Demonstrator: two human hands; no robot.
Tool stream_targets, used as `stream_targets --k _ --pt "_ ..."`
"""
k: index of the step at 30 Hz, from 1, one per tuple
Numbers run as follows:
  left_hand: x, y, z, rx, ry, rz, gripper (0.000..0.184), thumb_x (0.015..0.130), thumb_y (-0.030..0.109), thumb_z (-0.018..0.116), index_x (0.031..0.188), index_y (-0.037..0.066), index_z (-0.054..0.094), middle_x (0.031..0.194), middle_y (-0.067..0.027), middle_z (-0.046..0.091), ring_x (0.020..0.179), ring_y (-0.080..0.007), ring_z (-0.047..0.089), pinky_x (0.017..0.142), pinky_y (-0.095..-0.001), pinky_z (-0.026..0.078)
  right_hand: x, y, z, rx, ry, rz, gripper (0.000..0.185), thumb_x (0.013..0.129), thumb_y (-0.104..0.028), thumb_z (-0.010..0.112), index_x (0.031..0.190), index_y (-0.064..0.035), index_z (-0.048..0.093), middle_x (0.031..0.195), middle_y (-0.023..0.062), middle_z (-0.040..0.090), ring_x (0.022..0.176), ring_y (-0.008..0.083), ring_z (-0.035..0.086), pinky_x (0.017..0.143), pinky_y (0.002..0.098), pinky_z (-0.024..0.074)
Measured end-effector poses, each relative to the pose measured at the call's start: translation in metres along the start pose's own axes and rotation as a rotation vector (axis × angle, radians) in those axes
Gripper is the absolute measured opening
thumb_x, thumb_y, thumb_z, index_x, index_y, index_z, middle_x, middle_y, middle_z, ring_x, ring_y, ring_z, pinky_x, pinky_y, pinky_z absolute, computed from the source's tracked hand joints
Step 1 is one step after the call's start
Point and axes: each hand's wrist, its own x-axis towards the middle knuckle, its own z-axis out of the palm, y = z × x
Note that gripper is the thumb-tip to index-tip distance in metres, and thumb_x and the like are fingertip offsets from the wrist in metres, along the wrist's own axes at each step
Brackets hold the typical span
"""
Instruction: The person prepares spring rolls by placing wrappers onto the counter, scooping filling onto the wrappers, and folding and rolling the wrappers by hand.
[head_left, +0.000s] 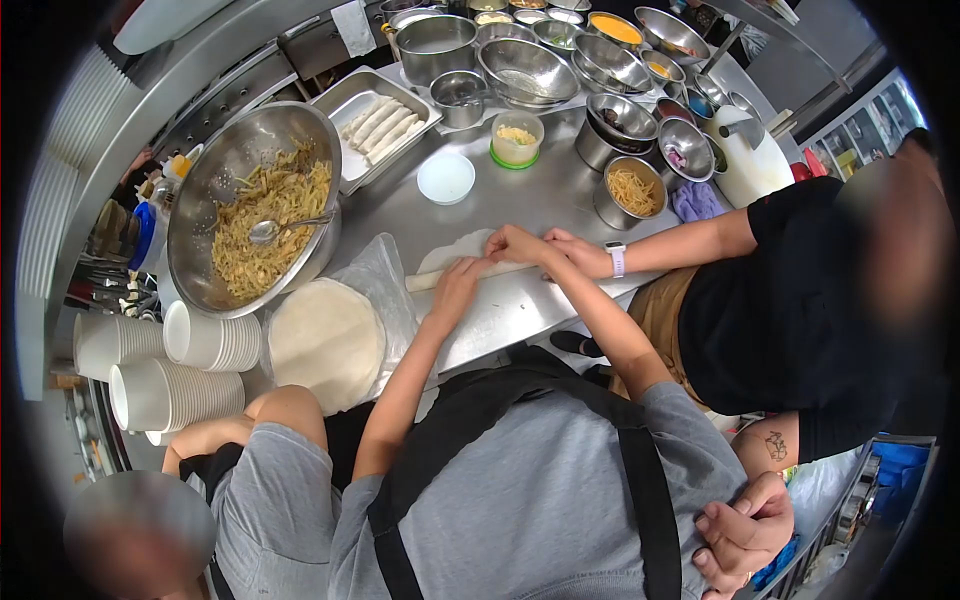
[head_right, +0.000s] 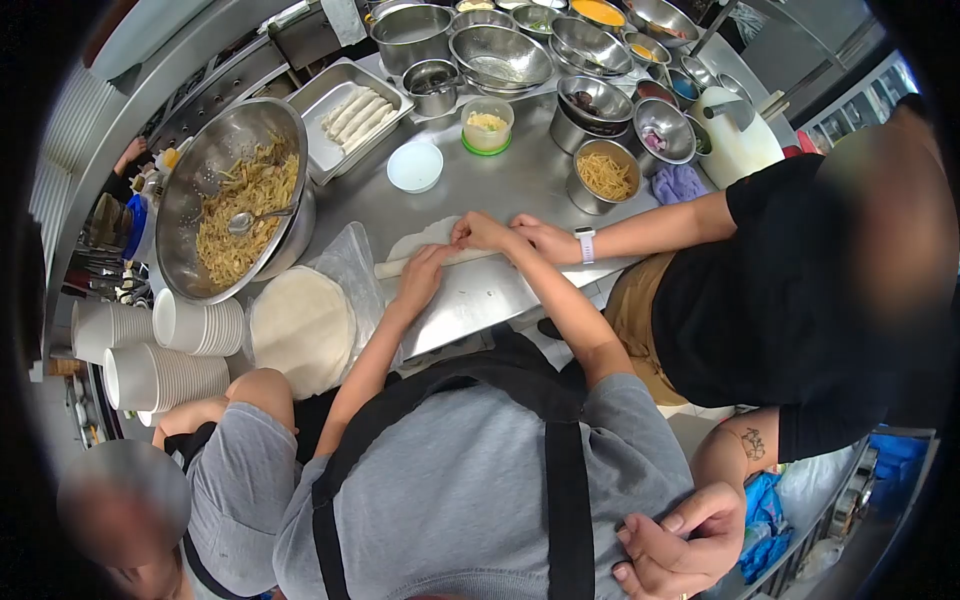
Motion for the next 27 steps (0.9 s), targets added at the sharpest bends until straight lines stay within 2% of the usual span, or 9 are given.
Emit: stream_targets --k 4,7,10,13,16,19,22,25,27 --pt "-0.003 0.007 0.004 0.135 -0.029 0.029 0.047 0.073 -0.004 0.057 0.117 0.015 0.060 0.101 -0.0072 0.055 0.098 -0.0272 0.054 0.085 -0.0383 0.045 -0.024 -0.016 -0.002 -0.054 0.171 -0.136 0.021 0.075 -0.010 0.071 0.093 -0.0008 0.065 0.087 0.0100 0.067 0.079 0.0218 0.064 0.071 0.0330 0.0492" --pt "-0.003 0.014 0.006 0.246 -0.063 0.025 0.044 0.077 0.003 0.056 0.118 0.018 0.061 0.097 -0.0061 0.054 0.096 -0.0249 0.052 0.083 -0.0375 0.045 -0.056 -0.048 -0.008 -0.434 0.209 -0.006 0.029 0.069 -0.010 0.073 0.097 -0.0063 0.064 0.100 0.0108 0.064 0.097 0.0287 0.061 0.078 0.0366 0.0484" --pt "-0.003 0.016 0.005 0.306 -0.089 0.019 0.043 0.080 0.008 0.053 0.120 0.019 0.060 0.096 -0.0060 0.053 0.095 -0.0241 0.052 0.083 -0.0370 0.045 -0.066 -0.053 0.002 -0.679 0.248 -0.045 0.028 0.070 -0.006 0.068 0.096 -0.0061 0.060 0.102 0.0102 0.058 0.102 0.0294 0.057 0.082 0.0397 0.0456" --pt "-0.005 0.016 0.008 0.324 -0.081 0.025 0.043 0.080 0.008 0.051 0.120 0.020 0.060 0.097 -0.0058 0.053 0.097 -0.0240 0.052 0.083 -0.0368 0.044 -0.065 -0.053 0.009 -0.793 0.281 -0.003 0.022 0.070 -0.001 0.063 0.091 -0.0048 0.059 0.100 0.0103 0.057 0.101 0.0288 0.056 0.082 0.0413 0.0446" --pt "-0.006 0.015 0.009 0.330 -0.066 0.029 0.043 0.080 0.009 0.052 0.121 0.020 0.060 0.098 -0.0055 0.053 0.097 -0.0238 0.051 0.084 -0.0367 0.045 -0.062 -0.057 0.009 -0.817 0.296 -0.005 0.026 0.071 0.003 0.058 0.095 -0.0034 0.060 0.101 0.0104 0.057 0.102 0.0283 0.055 0.083 0.0410 0.0443" --pt "-0.006 0.015 0.010 0.338 -0.080 0.011 0.042 0.080 0.011 0.052 0.120 0.021 0.060 0.100 -0.0053 0.052 0.098 -0.0239 0.051 0.084 -0.0368 0.045 -0.065 -0.067 -0.001 -0.751 0.306 -0.119 0.029 0.071 0.001 0.060 0.099 -0.0037 0.062 0.106 0.0108 0.057 0.106 0.0277 0.053 0.086 0.0404 0.0436" --pt "-0.006 0.014 0.012 0.359 -0.057 0.022 0.041 0.080 0.012 0.052 0.119 0.021 0.060 0.101 -0.0052 0.052 0.098 -0.0243 0.051 0.084 -0.0370 0.046 -0.079 -0.099 -0.004 -0.557 0.513 -0.323 0.028 0.071 0.000 0.062 0.099 -0.0031 0.063 0.105 0.0110 0.060 0.104 0.0281 0.055 0.085 0.0393 0.0450" --pt "-0.007 0.013 0.013 0.356 -0.038 0.034 0.040 0.079 0.012 0.053 0.118 0.020 0.061 0.101 -0.0055 0.052 0.099 -0.0245 0.051 0.083 -0.0373 0.046 -0.088 -0.089 0.021 -0.507 0.633 -0.290 0.022 0.072 -0.002 0.064 0.095 -0.0019 0.064 0.103 0.0108 0.062 0.098 0.0300 0.059 0.080 0.0396 0.0485" --pt "-0.007 0.011 0.013 0.344 -0.042 0.038 0.040 0.079 0.012 0.053 0.117 0.019 0.061 0.100 -0.0052 0.053 0.099 -0.0244 0.051 0.083 -0.0373 0.046 -0.095 -0.088 0.038 -0.502 0.655 -0.188 0.019 0.074 -0.002 0.064 0.093 -0.0012 0.064 0.101 0.0115 0.063 0.093 0.0313 0.061 0.077 0.0399 0.0505"
